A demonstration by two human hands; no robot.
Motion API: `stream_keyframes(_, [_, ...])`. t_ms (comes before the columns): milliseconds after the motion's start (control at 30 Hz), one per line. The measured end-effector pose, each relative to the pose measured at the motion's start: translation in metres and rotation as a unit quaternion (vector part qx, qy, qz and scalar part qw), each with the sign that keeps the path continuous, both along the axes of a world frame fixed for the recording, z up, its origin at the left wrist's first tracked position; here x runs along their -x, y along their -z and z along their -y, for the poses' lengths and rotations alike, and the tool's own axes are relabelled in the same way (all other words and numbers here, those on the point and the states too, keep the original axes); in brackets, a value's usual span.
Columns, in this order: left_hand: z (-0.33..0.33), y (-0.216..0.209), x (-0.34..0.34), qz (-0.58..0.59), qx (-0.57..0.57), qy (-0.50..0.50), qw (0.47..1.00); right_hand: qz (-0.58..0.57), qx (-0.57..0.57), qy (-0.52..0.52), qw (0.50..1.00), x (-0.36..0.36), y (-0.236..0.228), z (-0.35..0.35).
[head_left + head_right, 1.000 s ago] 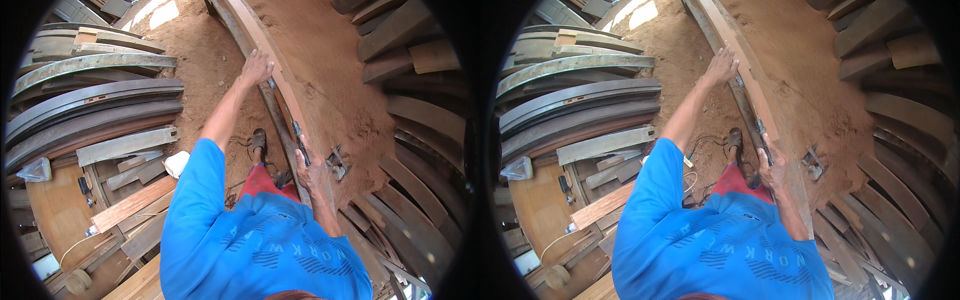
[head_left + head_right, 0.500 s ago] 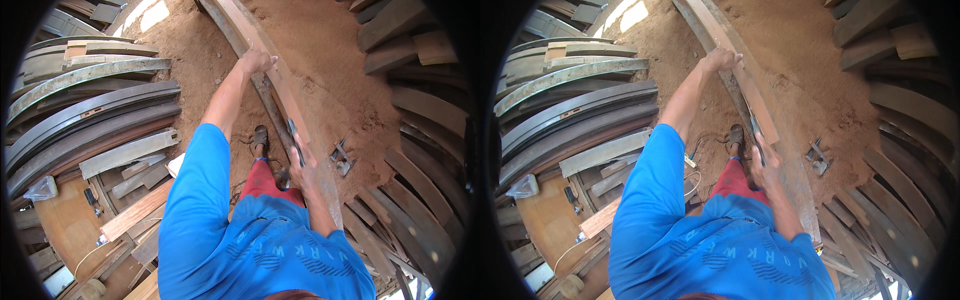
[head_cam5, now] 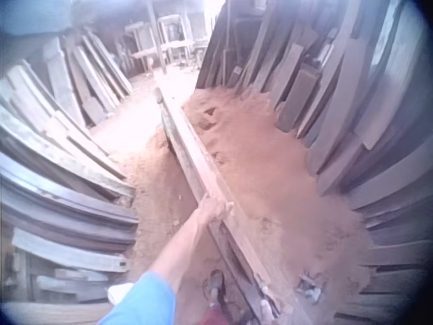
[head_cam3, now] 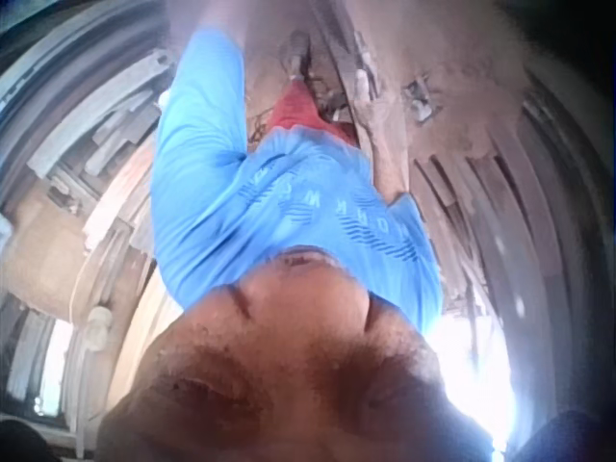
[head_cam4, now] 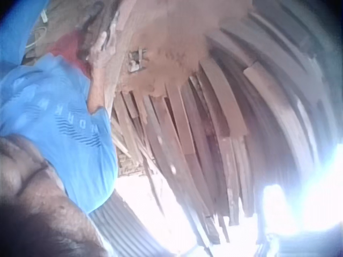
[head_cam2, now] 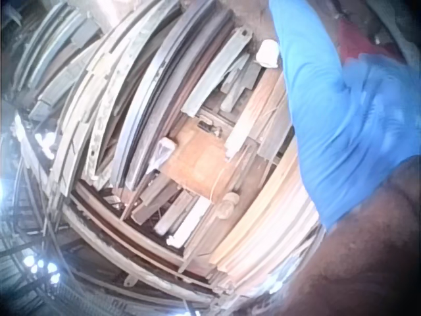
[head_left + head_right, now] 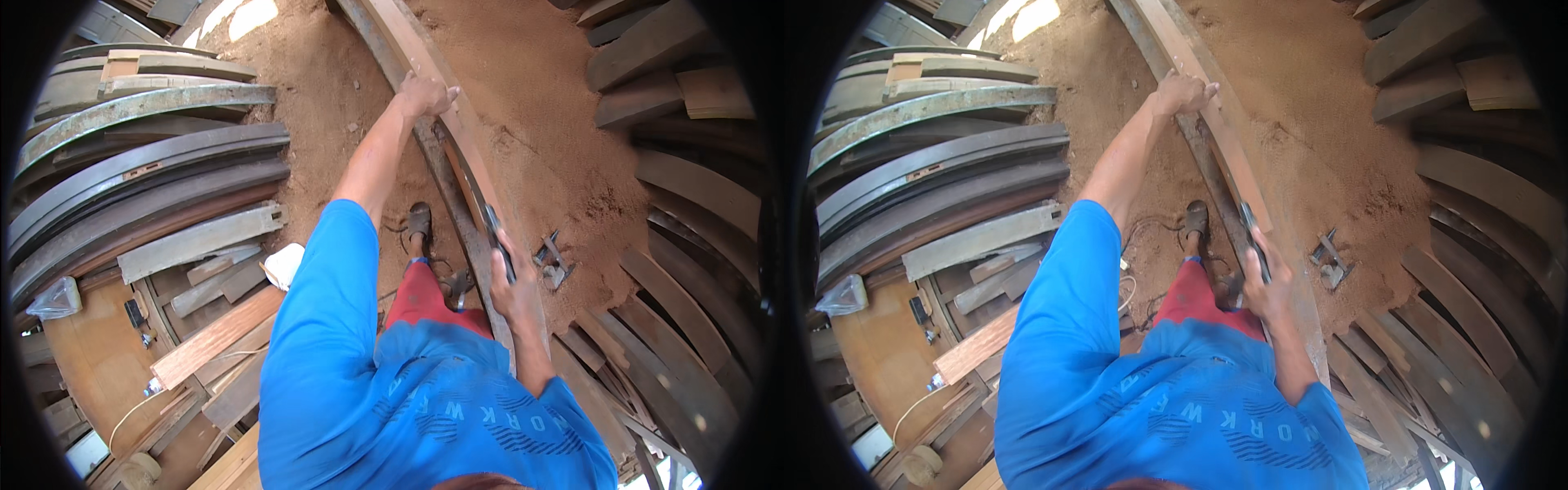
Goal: The person walks through a cluttered workshop carrying a bucket and a saw, then applies glue to a small wooden piece and attaches it to a larger plank using a hammer. The person then uses a hand saw to cut the plank.
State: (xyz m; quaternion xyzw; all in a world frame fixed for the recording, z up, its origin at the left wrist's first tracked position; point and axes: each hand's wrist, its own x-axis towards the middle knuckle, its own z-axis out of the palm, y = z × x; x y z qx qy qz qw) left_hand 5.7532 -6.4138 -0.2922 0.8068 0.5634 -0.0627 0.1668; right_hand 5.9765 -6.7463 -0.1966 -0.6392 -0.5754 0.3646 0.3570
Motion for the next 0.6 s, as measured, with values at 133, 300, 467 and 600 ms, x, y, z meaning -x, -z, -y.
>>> stream_keyframes(133, [0.003, 0.002, -0.003, 0.012, 0.008, -0.001, 1.0, -0.012, 0.038, -0.022, 0.999, -0.021, 0.003, 0.031])
stream_keyframes(300, [0.008, -0.013, -0.02, 0.017, 0.012, -0.005, 1.0, -0.059, -0.062, -0.026, 0.996, 0.035, 0.063, -0.093])
stream_keyframes(467, [0.0, -0.006, -0.011, 0.026, 0.034, -0.023, 0.999, -0.021, 0.045, -0.067, 0.997, 0.031, 0.031, -0.104])
stream_keyframes(600, [0.002, -0.021, -0.014, -0.007, 0.082, -0.035, 0.996, -0.01, 0.072, -0.103, 0.992, 0.044, 0.012, -0.109])
